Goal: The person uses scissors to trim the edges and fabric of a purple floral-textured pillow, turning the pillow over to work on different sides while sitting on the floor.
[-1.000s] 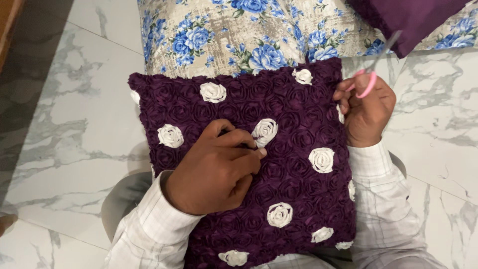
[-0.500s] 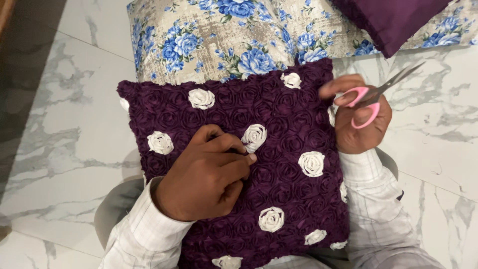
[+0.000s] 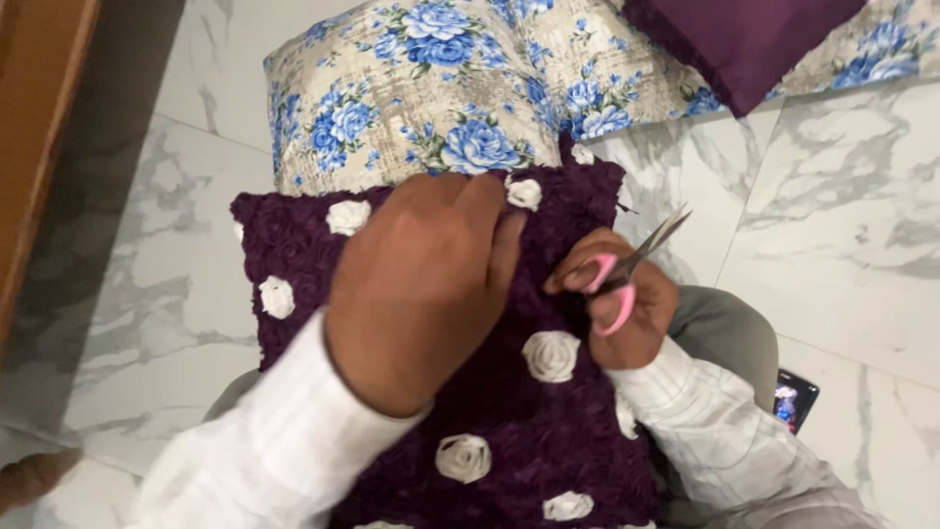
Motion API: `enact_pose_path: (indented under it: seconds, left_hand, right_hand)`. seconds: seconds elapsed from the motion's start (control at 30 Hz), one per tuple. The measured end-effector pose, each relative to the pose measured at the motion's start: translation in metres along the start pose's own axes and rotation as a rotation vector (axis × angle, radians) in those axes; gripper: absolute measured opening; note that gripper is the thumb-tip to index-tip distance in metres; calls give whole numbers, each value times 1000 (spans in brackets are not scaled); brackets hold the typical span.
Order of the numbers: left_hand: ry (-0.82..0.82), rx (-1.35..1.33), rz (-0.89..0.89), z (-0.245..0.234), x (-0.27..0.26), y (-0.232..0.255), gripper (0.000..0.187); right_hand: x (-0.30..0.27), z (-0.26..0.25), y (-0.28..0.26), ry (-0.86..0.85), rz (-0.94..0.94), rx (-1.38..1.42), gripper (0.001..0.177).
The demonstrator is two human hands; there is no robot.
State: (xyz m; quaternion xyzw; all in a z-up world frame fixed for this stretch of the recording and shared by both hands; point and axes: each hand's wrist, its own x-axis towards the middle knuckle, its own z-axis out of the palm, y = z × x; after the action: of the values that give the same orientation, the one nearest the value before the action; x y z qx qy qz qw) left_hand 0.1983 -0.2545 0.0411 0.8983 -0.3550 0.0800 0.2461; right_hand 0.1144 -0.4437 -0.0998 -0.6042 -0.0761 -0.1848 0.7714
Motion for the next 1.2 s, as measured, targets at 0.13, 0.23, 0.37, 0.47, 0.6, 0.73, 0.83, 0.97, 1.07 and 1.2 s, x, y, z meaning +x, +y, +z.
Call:
enact_pose_path:
  seconds: [0.13,0.23,0.37,0.47,0.6,0.73,0.83,0.97,1.07,1.2]
  left_hand:
    - [172,-318,-108,32,-1,24,11]
    - [228,-391,-153,54,-5,24,15]
    - [237,-409,-329,67,-16,18,21]
    - [192,-489,-422,66,-19,17,21]
    - [224,-425,-336,67,-20,18,26]
    - [223,-352,-313,71,-23,19,24]
    - [228,-341,-325,75,-22,18,17]
    - [279,-353,-313,78,-23,15,8]
    - [333,-448,-330,82,-22,9,7]
    - [262,-584,-429,87,-25,-5,7]
  right_hand:
    - [-4,-1,-7,-59,-56,-12,44]
    - [-2,-4,-7,-66,-55,50,43]
    - [-1,-8,-8,-98,-43,19,41]
    - [-1,-6,-8,-79,-36,76,41]
    - [0,-8,-8,-78,-27,56,41]
    - [1,-8,-5,-74,-16,37,42]
    - [0,-8,-6,-60,-18,12,43]
    - [2,-9,-7,-64,-8,-5,44]
    - [3,-10,-7,-59,-15,16,43]
    - [4,-11,-7,-41,31,68,43]
